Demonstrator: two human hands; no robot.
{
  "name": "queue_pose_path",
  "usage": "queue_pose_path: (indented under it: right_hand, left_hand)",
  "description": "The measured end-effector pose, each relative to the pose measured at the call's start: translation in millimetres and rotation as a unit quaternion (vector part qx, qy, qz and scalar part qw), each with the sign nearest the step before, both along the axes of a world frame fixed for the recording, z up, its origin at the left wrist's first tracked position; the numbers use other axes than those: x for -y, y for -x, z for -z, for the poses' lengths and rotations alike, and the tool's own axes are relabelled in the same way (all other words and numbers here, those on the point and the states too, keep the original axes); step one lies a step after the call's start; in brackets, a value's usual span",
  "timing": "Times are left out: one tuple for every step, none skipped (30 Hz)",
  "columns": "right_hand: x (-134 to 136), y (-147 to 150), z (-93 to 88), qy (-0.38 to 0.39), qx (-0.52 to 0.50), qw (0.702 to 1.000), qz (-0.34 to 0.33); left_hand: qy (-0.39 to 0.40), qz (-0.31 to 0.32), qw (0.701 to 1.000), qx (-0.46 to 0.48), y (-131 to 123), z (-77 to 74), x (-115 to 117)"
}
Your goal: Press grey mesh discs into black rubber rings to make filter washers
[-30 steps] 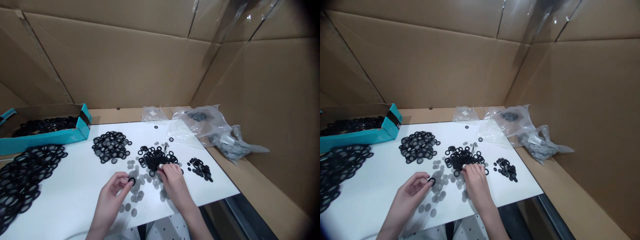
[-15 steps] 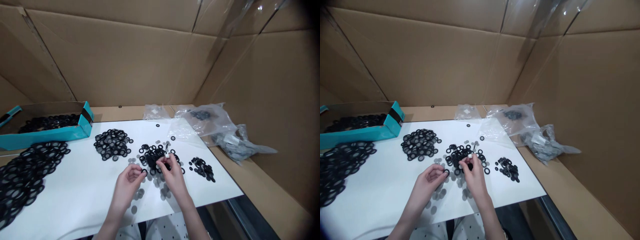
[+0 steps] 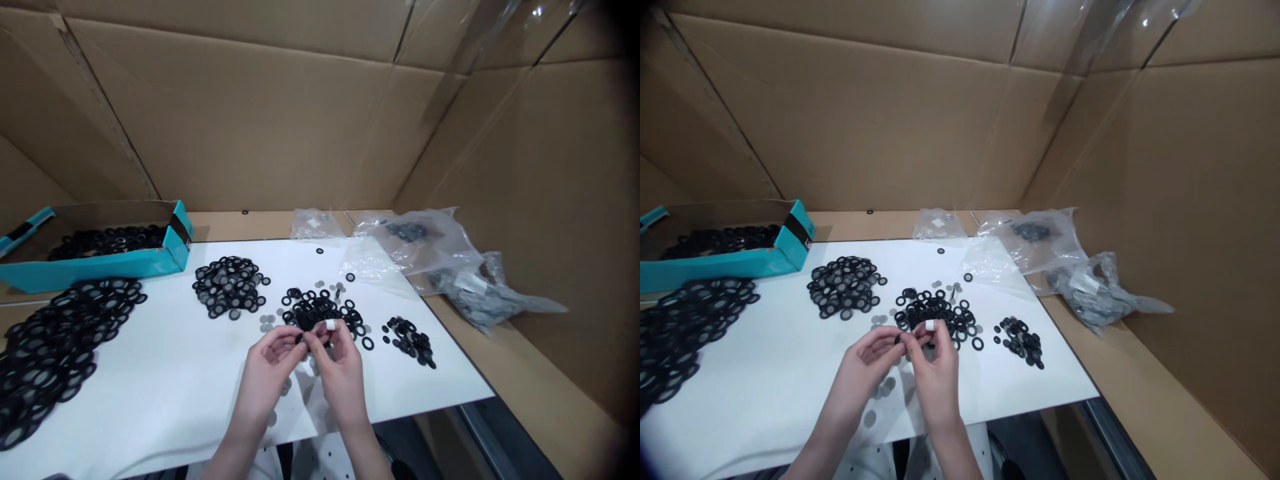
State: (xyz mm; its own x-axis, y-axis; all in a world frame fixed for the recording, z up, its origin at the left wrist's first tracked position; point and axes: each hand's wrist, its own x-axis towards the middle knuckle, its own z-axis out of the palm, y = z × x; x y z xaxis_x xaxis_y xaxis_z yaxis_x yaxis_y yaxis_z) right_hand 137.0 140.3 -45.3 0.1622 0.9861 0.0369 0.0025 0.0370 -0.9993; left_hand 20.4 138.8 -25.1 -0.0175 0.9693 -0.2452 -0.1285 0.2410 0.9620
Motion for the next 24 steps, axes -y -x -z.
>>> queue_pose_path:
  right_hand:
    - [0,-2,-1.3,-0.001,0.009,1.000,-0.020]
    - [1,-4,-3.2,-0.005,0.023,0.999,-0.048]
    - [1,-7,-5.4,-0.011,0.043,0.996,-0.080]
    - [1,-10,-7.8,-0.019,0.068,0.992,-0.109]
    - [2,-12,-10.1,-0.027,0.095,0.987,-0.130]
    - [2,-14,-12.0,-0.035,0.122,0.982,-0.140]
    - [3,-16,-13.2,-0.040,0.144,0.979,-0.142]
    - [3,-16,-13.8,-0.042,0.158,0.977,-0.136]
    - [3,-16,-13.5,-0.039,0.161,0.978,-0.128]
    - [4,-16,-12.4,-0.034,0.155,0.980,-0.119]
    - [4,-15,-10.7,-0.024,0.141,0.983,-0.111]
    - [5,-13,-8.6,-0.009,0.123,0.987,-0.104]
    - [6,-11,-6.2,0.008,0.103,0.990,-0.096]
    - [7,-9,-3.8,0.025,0.085,0.992,-0.089]
    - [8,-7,-1.6,0.040,0.070,0.993,-0.083]
    - [9,-5,0.5,0.050,0.058,0.994,-0.078]
    - [11,-3,2.4,0.056,0.049,0.995,-0.072]
    - [13,-1,4.1,0.056,0.044,0.995,-0.066]
    - [16,1,5.6,0.053,0.043,0.996,-0.060]
    - [18,3,7.0,0.048,0.044,0.996,-0.053]
    - [20,5,8.3,0.041,0.046,0.997,-0.049]
    - [22,6,9.4,0.032,0.047,0.997,-0.051]
    - [23,7,10.3,0.021,0.047,0.997,-0.060]
    - [24,7,10.7,0.009,0.046,0.996,-0.074]
  left_hand:
    - [0.001,-0.002,1.000,0.000,1,-1.0,0]
    - [0.003,-0.002,1.000,0.004,1,-2.0,-1]
    - [0.005,0.000,1.000,0.009,2,-2.8,-1]
    - [0.007,0.004,1.000,0.013,3,-3.4,-1]
    - [0.009,0.009,1.000,0.017,3,-3.9,-2]
    - [0.011,0.015,1.000,0.019,4,-4.1,-2]
    - [0.014,0.021,0.999,0.019,5,-4.1,-2]
    - [0.019,0.027,0.999,0.018,5,-4.0,-2]
    - [0.024,0.031,0.999,0.016,6,-3.9,-2]
    - [0.028,0.034,0.999,0.015,7,-4.0,-1]
    - [0.030,0.034,0.999,0.014,7,-4.2,-1]
    - [0.029,0.033,0.999,0.013,8,-4.6,-1]
    - [0.028,0.030,0.999,0.012,8,-5.3,-1]
    - [0.025,0.026,0.999,0.014,8,-6.2,-1]
    - [0.024,0.023,0.999,0.018,9,-7.0,-1]
    - [0.027,0.020,0.999,0.023,9,-7.8,-2]
    - [0.035,0.015,0.999,0.029,10,-8.4,-2]
    - [0.044,0.008,0.998,0.037,10,-8.7,-2]
    - [0.053,0.001,0.998,0.045,11,-8.7,-2]
    - [0.060,-0.005,0.997,0.052,12,-8.4,-2]
    - [0.063,-0.008,0.996,0.059,13,-8.0,-1]
    - [0.061,-0.010,0.996,0.064,14,-7.4,-1]
    - [0.054,-0.009,0.996,0.065,15,-6.8,0]
    - [0.045,-0.007,0.997,0.062,16,-6.4,0]
